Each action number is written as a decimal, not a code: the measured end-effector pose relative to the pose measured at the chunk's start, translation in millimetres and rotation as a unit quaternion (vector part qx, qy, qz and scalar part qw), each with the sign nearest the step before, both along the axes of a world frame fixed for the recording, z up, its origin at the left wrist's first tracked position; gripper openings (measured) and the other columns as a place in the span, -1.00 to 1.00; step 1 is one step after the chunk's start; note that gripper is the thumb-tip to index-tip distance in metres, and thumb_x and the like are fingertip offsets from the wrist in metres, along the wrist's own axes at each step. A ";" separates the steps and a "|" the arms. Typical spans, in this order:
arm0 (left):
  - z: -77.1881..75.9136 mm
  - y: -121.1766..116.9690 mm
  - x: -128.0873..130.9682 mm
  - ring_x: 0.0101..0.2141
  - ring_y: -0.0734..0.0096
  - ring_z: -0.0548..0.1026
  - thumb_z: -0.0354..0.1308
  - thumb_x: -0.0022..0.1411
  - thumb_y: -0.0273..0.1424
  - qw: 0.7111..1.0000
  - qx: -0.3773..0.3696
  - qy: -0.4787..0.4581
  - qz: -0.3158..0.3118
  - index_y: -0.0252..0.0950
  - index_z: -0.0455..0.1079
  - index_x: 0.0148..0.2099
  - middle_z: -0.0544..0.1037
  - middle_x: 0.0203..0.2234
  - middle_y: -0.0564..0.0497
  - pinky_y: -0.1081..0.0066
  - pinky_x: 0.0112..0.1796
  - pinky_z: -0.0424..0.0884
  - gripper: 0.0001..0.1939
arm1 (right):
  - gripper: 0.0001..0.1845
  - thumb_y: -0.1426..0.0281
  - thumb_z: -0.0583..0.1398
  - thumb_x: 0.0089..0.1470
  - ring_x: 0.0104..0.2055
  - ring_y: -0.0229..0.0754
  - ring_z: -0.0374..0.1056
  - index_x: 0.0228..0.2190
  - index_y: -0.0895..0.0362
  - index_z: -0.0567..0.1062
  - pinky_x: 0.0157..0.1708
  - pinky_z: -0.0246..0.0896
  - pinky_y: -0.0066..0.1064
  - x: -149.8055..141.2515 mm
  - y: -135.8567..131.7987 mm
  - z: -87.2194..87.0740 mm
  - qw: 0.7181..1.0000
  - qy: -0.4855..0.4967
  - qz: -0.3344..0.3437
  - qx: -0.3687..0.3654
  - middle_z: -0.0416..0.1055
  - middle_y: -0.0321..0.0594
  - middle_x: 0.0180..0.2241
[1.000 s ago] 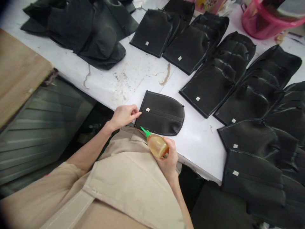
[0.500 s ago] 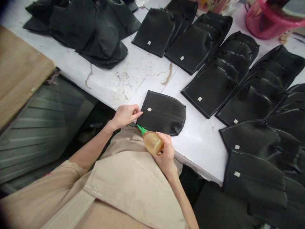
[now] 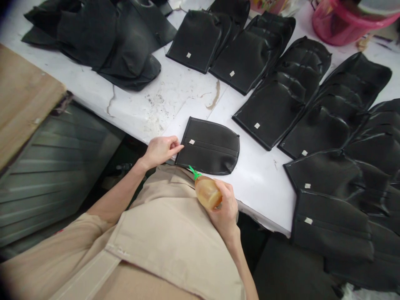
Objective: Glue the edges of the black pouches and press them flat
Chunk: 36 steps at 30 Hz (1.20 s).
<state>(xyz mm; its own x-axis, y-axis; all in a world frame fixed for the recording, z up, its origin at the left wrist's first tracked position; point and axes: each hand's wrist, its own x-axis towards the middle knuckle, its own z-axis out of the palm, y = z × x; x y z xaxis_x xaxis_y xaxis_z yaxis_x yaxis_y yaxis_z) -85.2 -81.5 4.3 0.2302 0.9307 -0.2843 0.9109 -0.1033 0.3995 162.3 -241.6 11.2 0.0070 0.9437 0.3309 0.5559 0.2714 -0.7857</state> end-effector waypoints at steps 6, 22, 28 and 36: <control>-1.6 -0.3 -1.0 -0.39 0.30 0.55 0.17 0.35 -0.19 1.000 0.009 0.005 -0.001 -0.24 0.51 -0.29 0.63 -0.45 0.01 0.38 -0.40 0.18 -0.74 | -0.29 0.32 0.45 0.04 -0.08 0.09 0.51 0.19 0.00 0.36 -0.17 0.52 -0.14 6.0 -11.1 5.1 0.999 -0.008 -0.050 0.012 0.49 -0.04 -0.06; -1.7 0.0 -1.1 -0.40 0.29 0.55 0.13 0.35 -0.16 1.000 0.012 0.008 -0.009 -0.23 0.52 -0.29 0.63 -0.45 0.00 0.39 -0.40 0.22 -0.71 | -0.30 0.39 0.41 0.07 -0.07 0.11 0.50 0.20 -0.02 0.34 -0.15 0.52 -0.11 -0.7 -12.7 4.7 0.997 0.013 -0.064 0.030 0.48 -0.05 -0.05; -3.1 0.6 -1.5 -0.41 0.31 0.54 0.13 0.35 -0.16 1.000 0.016 0.000 -0.010 -0.23 0.51 -0.30 0.62 -0.46 0.01 0.39 -0.41 0.21 -0.71 | -0.30 0.46 0.37 0.08 -0.06 0.08 0.51 0.21 -0.04 0.32 -0.13 0.52 -0.16 -13.3 6.3 -1.9 0.999 0.016 0.022 0.025 0.48 -0.06 -0.05; -1.5 0.1 -0.2 -0.41 0.30 0.54 0.13 0.35 -0.16 1.000 0.013 0.000 -0.011 -0.23 0.50 -0.31 0.62 -0.46 0.00 0.39 -0.41 0.20 -0.71 | -0.24 0.50 0.33 0.10 0.00 0.08 0.50 0.27 -0.04 0.26 -0.07 0.52 -0.09 -20.6 19.5 -9.5 0.996 0.021 0.075 0.032 0.49 -0.01 0.00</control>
